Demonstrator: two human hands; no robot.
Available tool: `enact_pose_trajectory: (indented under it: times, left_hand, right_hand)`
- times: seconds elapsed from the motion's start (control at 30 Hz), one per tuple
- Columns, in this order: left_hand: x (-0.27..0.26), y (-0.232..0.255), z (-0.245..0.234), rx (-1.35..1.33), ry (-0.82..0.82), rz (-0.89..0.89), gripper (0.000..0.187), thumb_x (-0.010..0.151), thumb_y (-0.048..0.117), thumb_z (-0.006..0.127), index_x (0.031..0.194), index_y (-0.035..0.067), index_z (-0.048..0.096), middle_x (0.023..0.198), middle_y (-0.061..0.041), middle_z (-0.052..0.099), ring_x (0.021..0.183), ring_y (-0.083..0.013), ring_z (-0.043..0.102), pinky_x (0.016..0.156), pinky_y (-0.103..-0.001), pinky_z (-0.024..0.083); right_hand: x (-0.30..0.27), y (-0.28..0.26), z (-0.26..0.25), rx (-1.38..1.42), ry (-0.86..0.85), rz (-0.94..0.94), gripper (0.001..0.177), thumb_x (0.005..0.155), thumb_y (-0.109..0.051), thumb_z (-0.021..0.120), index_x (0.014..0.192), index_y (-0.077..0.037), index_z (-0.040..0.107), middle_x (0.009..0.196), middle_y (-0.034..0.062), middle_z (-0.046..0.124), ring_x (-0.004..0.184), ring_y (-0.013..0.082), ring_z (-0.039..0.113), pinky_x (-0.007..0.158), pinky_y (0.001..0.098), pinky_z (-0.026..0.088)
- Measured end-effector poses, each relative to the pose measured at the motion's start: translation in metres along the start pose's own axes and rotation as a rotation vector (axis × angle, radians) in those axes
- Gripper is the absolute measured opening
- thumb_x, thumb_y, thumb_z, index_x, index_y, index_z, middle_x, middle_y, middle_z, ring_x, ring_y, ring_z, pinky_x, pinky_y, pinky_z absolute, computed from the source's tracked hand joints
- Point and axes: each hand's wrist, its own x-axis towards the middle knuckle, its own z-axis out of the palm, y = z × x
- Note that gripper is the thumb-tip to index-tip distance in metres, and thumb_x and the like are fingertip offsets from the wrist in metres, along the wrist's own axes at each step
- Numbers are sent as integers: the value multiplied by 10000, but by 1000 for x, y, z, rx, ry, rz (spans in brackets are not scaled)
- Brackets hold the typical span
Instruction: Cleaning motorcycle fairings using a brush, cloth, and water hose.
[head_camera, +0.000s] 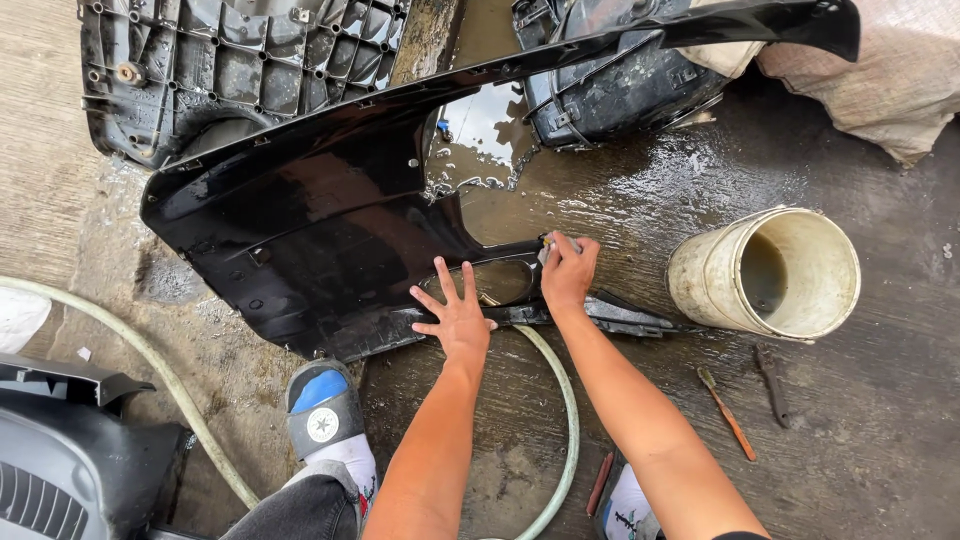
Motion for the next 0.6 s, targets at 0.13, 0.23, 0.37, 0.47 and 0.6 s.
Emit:
enact_pose_trajectory:
  times: [0.13,0.23,0.37,0.47,0.6]
  left_hand:
    - [7,-4,6,-21,-14,-6,1138,852,269,827,1657,322,25,1683,-31,-306,1473,-612,-159,1036,-882,165]
    - [12,-4,10,-22,-11,-9,1166,833,272,842,1654,326,15,1673,-22,-329,1470,-613,-170,1021,-896,157]
    - [10,-5,9,-16,-17,-15,1163,834,274,842,1656,321,20,1674,-18,-329,1472,-610,-166,1026,-892,158]
    - [6,-1,5,-12,-16,-21,1155,841,279,837,1657,321,20,1675,-19,-325,1476,-607,-159,1032,-886,162]
    - [1,-1,1,-17,-8,-15,1132,857,267,827,1660,312,31,1681,-29,-308,1481,-602,-145,1044,-877,171]
  right_hand:
    - [-1,14,22,-23,-53,72,215,860,-141,737,1057,-187,809,1075,117,511,1011,364,632,891,412,535]
    - [-4,14,14,13,-160,127,207,846,-145,728,1012,-216,828,1042,120,526,959,386,637,870,434,535]
    - [-1,16,-5,-11,-233,-27,231,850,-116,736,1040,-215,822,1050,112,552,989,385,652,885,427,547]
    - [4,18,-2,-39,-197,7,225,864,-123,740,1050,-224,819,1076,120,558,1012,383,655,899,424,550]
    - [2,10,26,-17,-83,363,210,874,-181,733,1070,-206,807,1068,97,541,1045,360,640,923,442,544]
